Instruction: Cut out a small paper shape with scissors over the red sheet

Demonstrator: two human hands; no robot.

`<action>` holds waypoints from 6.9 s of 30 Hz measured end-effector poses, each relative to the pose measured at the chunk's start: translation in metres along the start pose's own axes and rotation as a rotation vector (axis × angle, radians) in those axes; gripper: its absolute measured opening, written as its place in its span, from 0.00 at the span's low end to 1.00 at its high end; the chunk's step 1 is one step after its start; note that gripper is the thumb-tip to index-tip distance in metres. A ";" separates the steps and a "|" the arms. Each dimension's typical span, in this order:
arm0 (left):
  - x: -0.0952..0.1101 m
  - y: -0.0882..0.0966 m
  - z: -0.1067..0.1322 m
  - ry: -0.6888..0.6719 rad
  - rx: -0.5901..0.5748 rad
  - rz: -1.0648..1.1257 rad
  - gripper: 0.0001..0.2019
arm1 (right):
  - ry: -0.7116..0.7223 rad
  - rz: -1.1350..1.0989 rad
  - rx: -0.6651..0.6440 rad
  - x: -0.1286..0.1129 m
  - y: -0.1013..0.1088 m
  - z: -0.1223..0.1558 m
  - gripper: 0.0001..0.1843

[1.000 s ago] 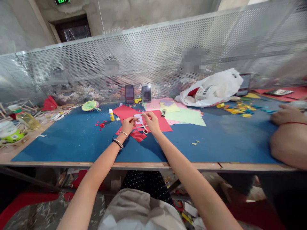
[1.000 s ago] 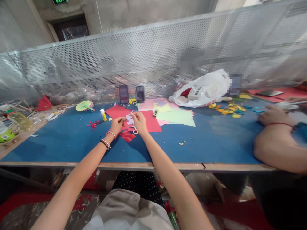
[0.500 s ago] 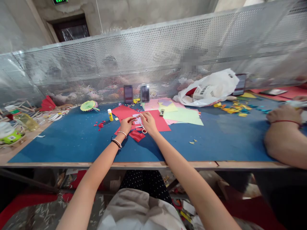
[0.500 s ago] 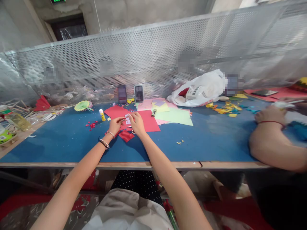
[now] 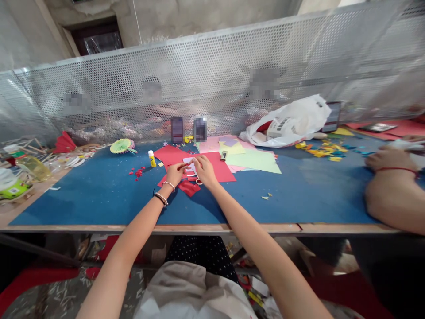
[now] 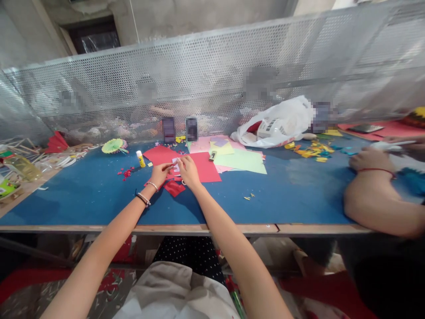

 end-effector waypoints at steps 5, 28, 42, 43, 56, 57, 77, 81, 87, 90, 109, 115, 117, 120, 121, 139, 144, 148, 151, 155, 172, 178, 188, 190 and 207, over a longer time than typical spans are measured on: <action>-0.003 0.000 0.000 -0.013 -0.021 -0.016 0.09 | -0.013 -0.003 -0.010 0.001 -0.001 0.000 0.26; 0.002 0.001 0.002 0.036 -0.060 0.019 0.12 | -0.010 0.091 -0.044 0.016 -0.005 0.001 0.07; 0.007 0.003 0.004 0.106 -0.073 0.130 0.15 | 0.055 0.156 -0.092 0.011 -0.004 0.002 0.08; 0.007 0.004 0.004 0.105 -0.074 0.131 0.15 | 0.058 0.158 -0.096 0.011 -0.004 0.002 0.08; 0.009 0.004 0.005 0.104 -0.069 0.143 0.15 | 0.054 0.154 -0.095 0.007 -0.003 0.003 0.09; 0.009 0.004 0.005 0.108 -0.065 0.147 0.15 | 0.052 0.158 -0.096 0.007 -0.003 0.003 0.09; 0.006 0.002 0.004 0.080 -0.052 0.120 0.12 | 0.035 0.154 -0.105 0.009 -0.003 0.003 0.09; 0.007 0.002 0.005 0.089 -0.037 0.146 0.13 | 0.035 0.153 -0.092 0.009 -0.003 0.003 0.09; 0.011 0.002 0.008 0.121 -0.068 0.143 0.14 | 0.026 0.167 -0.098 0.008 -0.002 0.003 0.08; 0.011 0.002 0.008 0.095 -0.075 0.151 0.13 | 0.023 0.163 -0.093 0.007 -0.002 0.003 0.08; 0.004 0.000 0.003 0.046 -0.057 0.132 0.10 | -0.013 0.100 -0.083 0.006 -0.004 0.004 0.09; 0.001 -0.001 0.002 0.050 -0.043 0.171 0.14 | -0.100 0.126 -0.072 0.010 -0.006 0.005 0.11; 0.003 -0.001 0.004 0.045 -0.023 0.129 0.15 | -0.095 0.120 -0.091 0.012 -0.007 0.005 0.10; 0.008 -0.002 0.007 0.004 -0.012 0.046 0.16 | -0.093 0.123 -0.114 0.014 -0.008 0.004 0.10; 0.009 -0.002 0.008 -0.016 -0.011 0.022 0.16 | -0.096 0.128 -0.113 0.015 -0.008 0.003 0.10; 0.006 -0.002 0.004 0.042 -0.025 0.141 0.12 | 0.008 0.029 -0.061 0.009 -0.005 0.002 0.05; 0.007 0.000 0.004 0.076 -0.025 0.122 0.10 | 0.012 0.038 -0.070 0.009 -0.004 0.002 0.05; 0.009 0.000 0.005 0.121 -0.019 0.147 0.10 | 0.060 0.086 -0.091 0.008 -0.002 0.002 0.05; 0.010 0.000 0.006 0.161 -0.022 0.203 0.12 | 0.075 0.146 -0.115 0.007 0.000 0.003 0.06; 0.010 -0.001 0.008 0.245 -0.038 0.283 0.13 | 0.080 0.185 -0.118 0.005 0.002 0.003 0.06; 0.005 0.001 0.006 0.295 -0.034 0.386 0.14 | 0.090 0.156 -0.061 0.007 -0.001 0.002 0.05; 0.008 0.002 0.005 0.194 -0.035 0.234 0.12 | 0.076 0.137 -0.059 0.011 -0.002 0.002 0.04; 0.012 0.002 0.008 0.064 -0.049 0.083 0.13 | 0.036 0.239 -0.056 0.008 -0.001 0.004 0.04; 0.013 0.001 0.008 0.083 -0.058 0.114 0.13 | 0.026 0.261 -0.053 0.007 -0.001 0.004 0.05; 0.015 0.003 0.008 0.232 -0.044 0.320 0.14 | 0.082 0.188 -0.044 0.000 0.002 0.003 0.07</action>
Point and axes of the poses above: each hand's wrist, its own z-axis away from the middle knuckle, its own y-axis out of the back of the hand, x = y × z, the point moved 1 cm from there along -z, towards the middle knuckle, and after that the axes turned 7 degrees about -x, right-handed, at the moved point
